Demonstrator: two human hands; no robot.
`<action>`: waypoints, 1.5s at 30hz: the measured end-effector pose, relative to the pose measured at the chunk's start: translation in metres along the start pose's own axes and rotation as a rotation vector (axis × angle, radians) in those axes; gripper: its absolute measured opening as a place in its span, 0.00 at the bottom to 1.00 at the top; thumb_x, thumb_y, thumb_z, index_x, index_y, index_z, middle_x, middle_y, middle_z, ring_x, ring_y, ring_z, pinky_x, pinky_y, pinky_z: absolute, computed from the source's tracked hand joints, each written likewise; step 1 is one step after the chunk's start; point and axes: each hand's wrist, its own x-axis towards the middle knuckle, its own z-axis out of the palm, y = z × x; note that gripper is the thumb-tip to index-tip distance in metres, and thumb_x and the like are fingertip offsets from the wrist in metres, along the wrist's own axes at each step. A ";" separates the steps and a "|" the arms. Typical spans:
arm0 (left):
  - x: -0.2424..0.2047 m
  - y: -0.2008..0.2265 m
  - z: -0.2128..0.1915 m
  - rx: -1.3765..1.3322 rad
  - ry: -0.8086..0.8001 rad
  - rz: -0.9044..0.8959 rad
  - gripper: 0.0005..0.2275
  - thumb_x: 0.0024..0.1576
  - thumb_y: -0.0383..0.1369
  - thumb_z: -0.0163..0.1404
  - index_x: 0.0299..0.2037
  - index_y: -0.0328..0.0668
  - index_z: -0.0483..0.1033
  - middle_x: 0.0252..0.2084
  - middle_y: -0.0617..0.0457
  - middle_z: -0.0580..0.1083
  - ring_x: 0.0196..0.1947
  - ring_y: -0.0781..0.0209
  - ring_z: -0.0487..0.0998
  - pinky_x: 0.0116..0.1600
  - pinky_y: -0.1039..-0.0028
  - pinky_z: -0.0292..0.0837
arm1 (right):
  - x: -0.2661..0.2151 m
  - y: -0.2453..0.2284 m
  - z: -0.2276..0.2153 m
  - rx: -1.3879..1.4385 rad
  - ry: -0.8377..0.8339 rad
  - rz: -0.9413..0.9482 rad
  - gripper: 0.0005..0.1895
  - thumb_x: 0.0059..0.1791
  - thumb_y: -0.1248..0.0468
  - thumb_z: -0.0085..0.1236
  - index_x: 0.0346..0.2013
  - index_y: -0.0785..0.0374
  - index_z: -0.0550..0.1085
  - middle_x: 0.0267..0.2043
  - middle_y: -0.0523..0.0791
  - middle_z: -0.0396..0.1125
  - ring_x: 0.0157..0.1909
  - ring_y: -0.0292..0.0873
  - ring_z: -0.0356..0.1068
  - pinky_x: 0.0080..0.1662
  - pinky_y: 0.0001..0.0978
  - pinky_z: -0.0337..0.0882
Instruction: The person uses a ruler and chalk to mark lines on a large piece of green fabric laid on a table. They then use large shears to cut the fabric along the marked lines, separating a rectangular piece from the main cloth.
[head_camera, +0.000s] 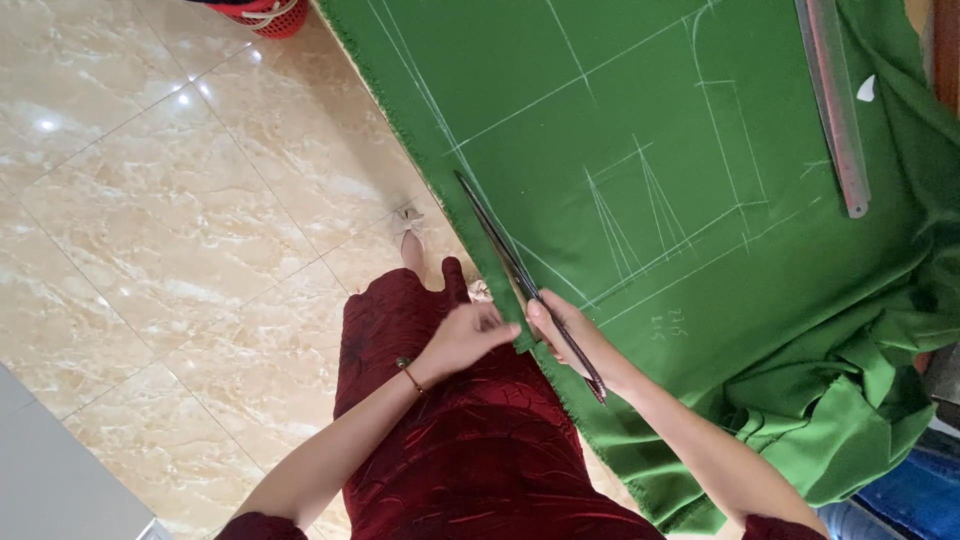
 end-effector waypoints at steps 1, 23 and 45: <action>-0.006 0.020 -0.011 -0.001 0.002 0.001 0.18 0.52 0.46 0.60 0.40 0.37 0.82 0.39 0.42 0.82 0.43 0.46 0.82 0.49 0.58 0.73 | -0.002 -0.004 0.001 -0.002 -0.002 -0.001 0.16 0.59 0.49 0.43 0.35 0.56 0.67 0.17 0.36 0.52 0.14 0.29 0.54 0.18 0.16 0.57; 0.026 0.078 -0.104 0.457 0.467 0.471 0.02 0.57 0.32 0.56 0.38 0.47 0.80 0.37 0.54 0.74 0.37 0.50 0.77 0.42 0.67 0.65 | 0.016 -0.051 0.014 0.023 -0.031 0.059 0.18 0.57 0.44 0.44 0.42 0.55 0.68 0.21 0.36 0.52 0.20 0.28 0.54 0.24 0.18 0.58; 0.032 0.090 -0.133 0.369 0.253 0.453 0.04 0.51 0.33 0.58 0.31 0.43 0.81 0.29 0.49 0.75 0.36 0.47 0.78 0.44 0.61 0.72 | 0.038 -0.124 0.032 0.093 -0.001 0.103 0.16 0.57 0.47 0.45 0.39 0.55 0.67 0.19 0.34 0.51 0.18 0.26 0.52 0.21 0.15 0.52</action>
